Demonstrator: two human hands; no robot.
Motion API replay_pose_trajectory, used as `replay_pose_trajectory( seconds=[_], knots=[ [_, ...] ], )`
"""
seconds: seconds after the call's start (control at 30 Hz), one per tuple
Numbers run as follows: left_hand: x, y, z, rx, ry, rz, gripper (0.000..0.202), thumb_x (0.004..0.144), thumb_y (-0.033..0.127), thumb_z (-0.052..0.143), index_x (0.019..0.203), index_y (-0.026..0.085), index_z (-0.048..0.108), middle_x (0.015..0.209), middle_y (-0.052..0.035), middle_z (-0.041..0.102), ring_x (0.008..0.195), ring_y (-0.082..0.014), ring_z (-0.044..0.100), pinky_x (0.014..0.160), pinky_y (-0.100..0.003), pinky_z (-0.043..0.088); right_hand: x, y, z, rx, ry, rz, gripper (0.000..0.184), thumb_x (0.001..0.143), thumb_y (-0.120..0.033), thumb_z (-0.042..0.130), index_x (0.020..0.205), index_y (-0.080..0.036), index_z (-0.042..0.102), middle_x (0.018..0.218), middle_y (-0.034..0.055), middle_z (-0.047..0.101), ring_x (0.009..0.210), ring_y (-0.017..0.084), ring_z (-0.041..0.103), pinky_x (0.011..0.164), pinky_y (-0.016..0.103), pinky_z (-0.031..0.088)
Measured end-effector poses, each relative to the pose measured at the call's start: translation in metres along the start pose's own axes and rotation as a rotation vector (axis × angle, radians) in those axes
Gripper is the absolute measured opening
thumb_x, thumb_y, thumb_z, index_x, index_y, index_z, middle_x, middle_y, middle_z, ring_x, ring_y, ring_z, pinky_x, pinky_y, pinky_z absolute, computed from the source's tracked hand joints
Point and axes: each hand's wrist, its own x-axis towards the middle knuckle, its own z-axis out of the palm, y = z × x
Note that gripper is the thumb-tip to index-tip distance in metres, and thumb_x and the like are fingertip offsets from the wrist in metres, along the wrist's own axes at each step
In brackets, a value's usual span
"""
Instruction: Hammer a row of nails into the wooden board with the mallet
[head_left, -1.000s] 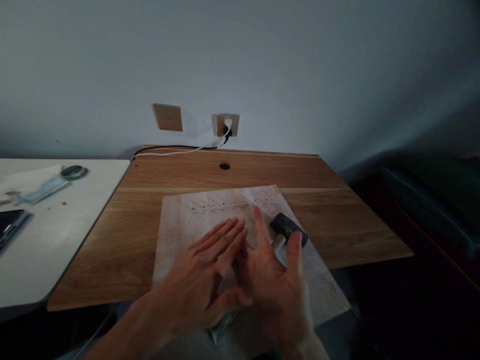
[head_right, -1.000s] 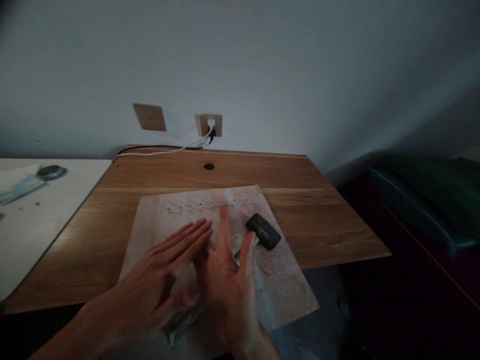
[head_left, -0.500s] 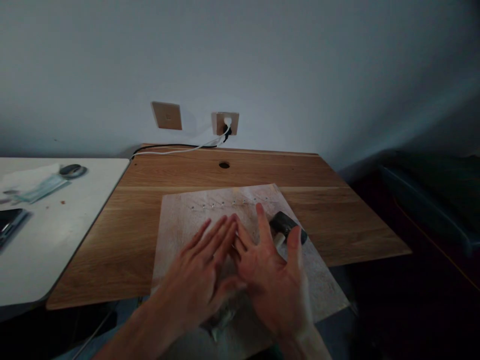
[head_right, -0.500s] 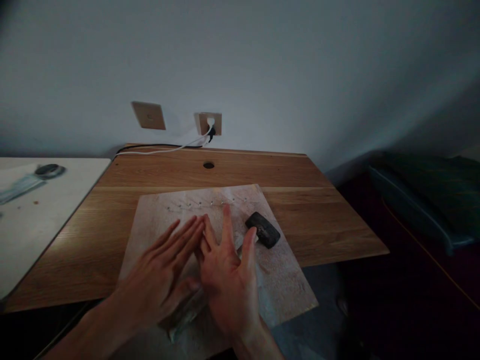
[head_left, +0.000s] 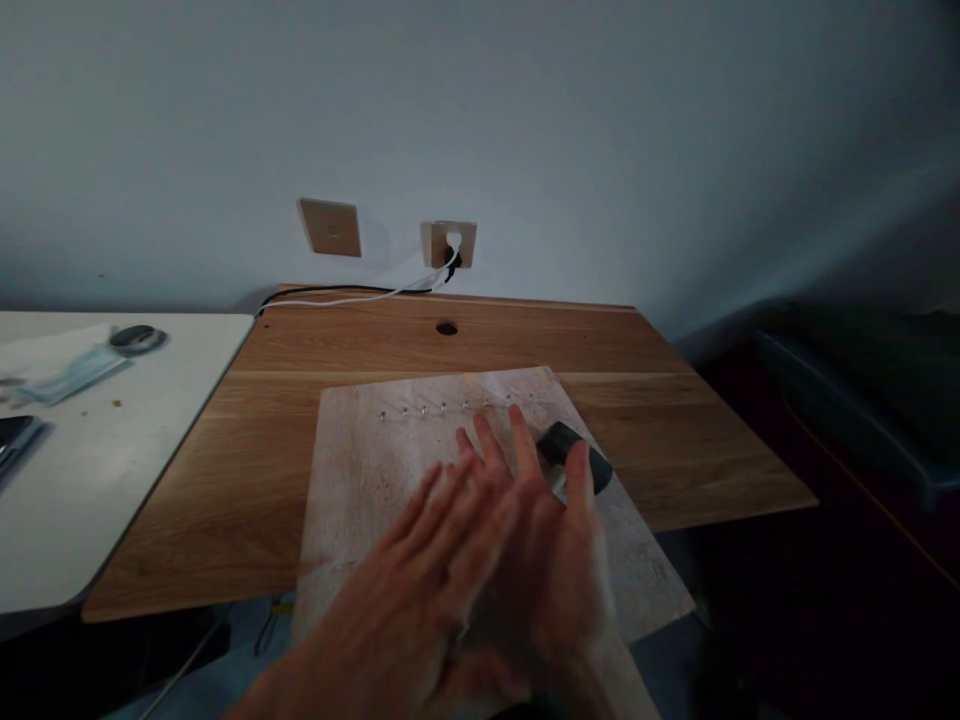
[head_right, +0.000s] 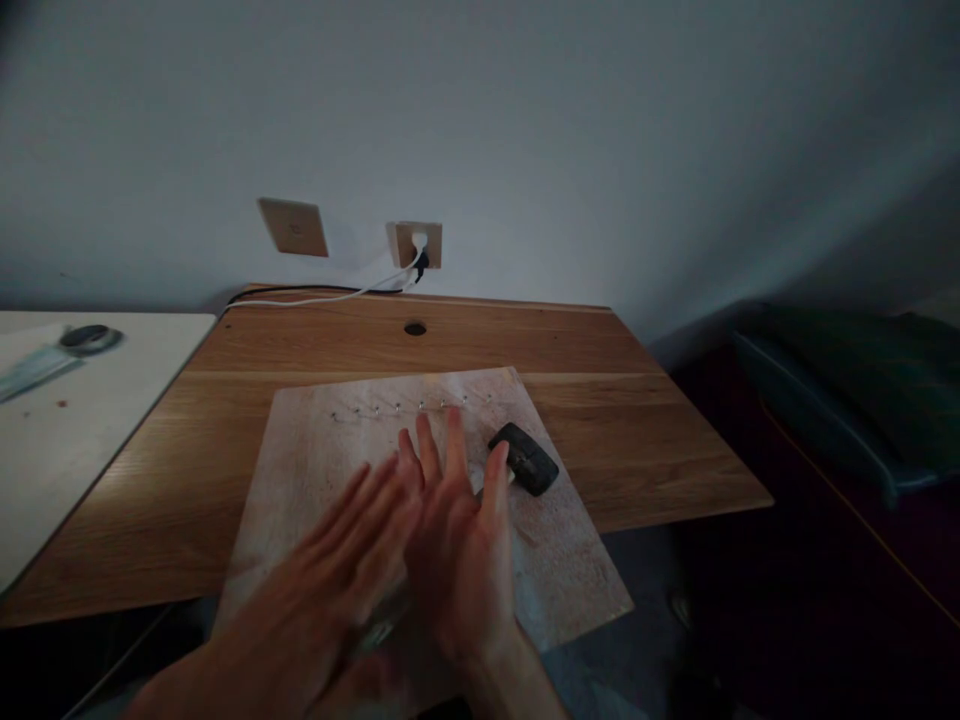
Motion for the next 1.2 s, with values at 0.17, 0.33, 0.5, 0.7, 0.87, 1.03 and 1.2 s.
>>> replay_pose_trajectory(
  seconds=[0.17, 0.33, 0.5, 0.7, 0.87, 1.03, 1.2],
  knots=[
    [0.000, -0.001, 0.003, 0.035, 0.001, -0.180, 0.091, 0.109, 0.064, 0.038, 0.170, 0.022, -0.014, 0.178, -0.0146, 0.017, 0.164, -0.0348, 0.022, 0.129, -0.057, 0.034, -0.002, -0.001, 0.000, 0.024, -0.003, 0.000, 0.072, 0.095, -0.085, 0.044, 0.149, -0.040, 0.061, 0.157, 0.0005, 0.062, 0.152, 0.025, 0.049, 0.132, 0.056, 0.017],
    [-0.001, 0.000, 0.007, -0.055, -0.030, -0.005, 0.092, 0.106, 0.072, 0.034, 0.172, 0.023, -0.007, 0.178, -0.0118, 0.018, 0.164, -0.0328, 0.021, 0.132, -0.053, 0.030, -0.001, 0.000, -0.001, -0.005, 0.022, -0.016, 0.070, 0.097, -0.083, 0.044, 0.149, -0.040, 0.061, 0.156, -0.0003, 0.063, 0.153, 0.024, 0.047, 0.133, 0.056, 0.014],
    [-0.004, -0.002, 0.006, 0.057, 0.061, -0.270, 0.087, 0.109, 0.066, 0.036, 0.172, 0.024, -0.007, 0.178, -0.0152, 0.022, 0.163, -0.0366, 0.024, 0.129, -0.062, 0.032, -0.001, 0.002, -0.001, 0.005, 0.001, -0.059, 0.070, 0.097, -0.082, 0.044, 0.148, -0.037, 0.063, 0.156, 0.0032, 0.063, 0.152, 0.025, 0.049, 0.132, 0.055, 0.017],
    [-0.008, 0.005, -0.001, -0.154, -0.026, -0.030, 0.080, 0.108, 0.070, 0.025, 0.173, 0.028, 0.006, 0.177, -0.0094, 0.029, 0.162, -0.0314, 0.030, 0.130, -0.053, 0.035, -0.005, 0.001, 0.002, -0.021, 0.003, -0.091, 0.068, 0.099, -0.080, 0.044, 0.142, -0.034, 0.068, 0.156, 0.0034, 0.063, 0.154, 0.024, 0.046, 0.133, 0.051, 0.014],
    [-0.014, -0.004, 0.000, -0.664, 0.203, -0.512, 0.079, 0.106, 0.073, 0.012, 0.147, 0.025, 0.060, 0.151, -0.0123, 0.064, 0.139, -0.0319, 0.061, 0.115, -0.056, 0.054, -0.002, -0.004, 0.004, -0.085, -0.007, -0.268, 0.063, 0.099, -0.081, 0.044, 0.138, -0.038, 0.070, 0.158, -0.0013, 0.061, 0.158, 0.022, 0.040, 0.134, 0.051, 0.013],
    [-0.006, 0.001, -0.009, -1.419, 0.249, -0.737, 0.107, 0.098, 0.074, -0.017, 0.117, 0.018, 0.073, 0.123, -0.0171, 0.078, 0.115, -0.0309, 0.075, 0.103, -0.054, 0.061, 0.005, -0.001, 0.006, -0.200, -0.043, -0.379, 0.061, 0.099, -0.079, 0.048, 0.143, -0.041, 0.065, 0.167, -0.0075, 0.049, 0.163, 0.017, 0.026, 0.135, 0.047, 0.008],
    [-0.005, 0.012, -0.009, -1.643, 0.276, -0.814, 0.100, 0.099, 0.082, 0.002, 0.109, 0.017, 0.077, 0.117, -0.0179, 0.079, 0.117, -0.0339, 0.074, 0.107, -0.056, 0.057, 0.008, 0.008, 0.001, -0.437, -0.036, -0.387, 0.069, 0.100, -0.082, 0.039, 0.155, -0.044, 0.053, 0.175, -0.0103, 0.033, 0.166, 0.021, 0.017, 0.136, 0.051, 0.005]
  ],
)
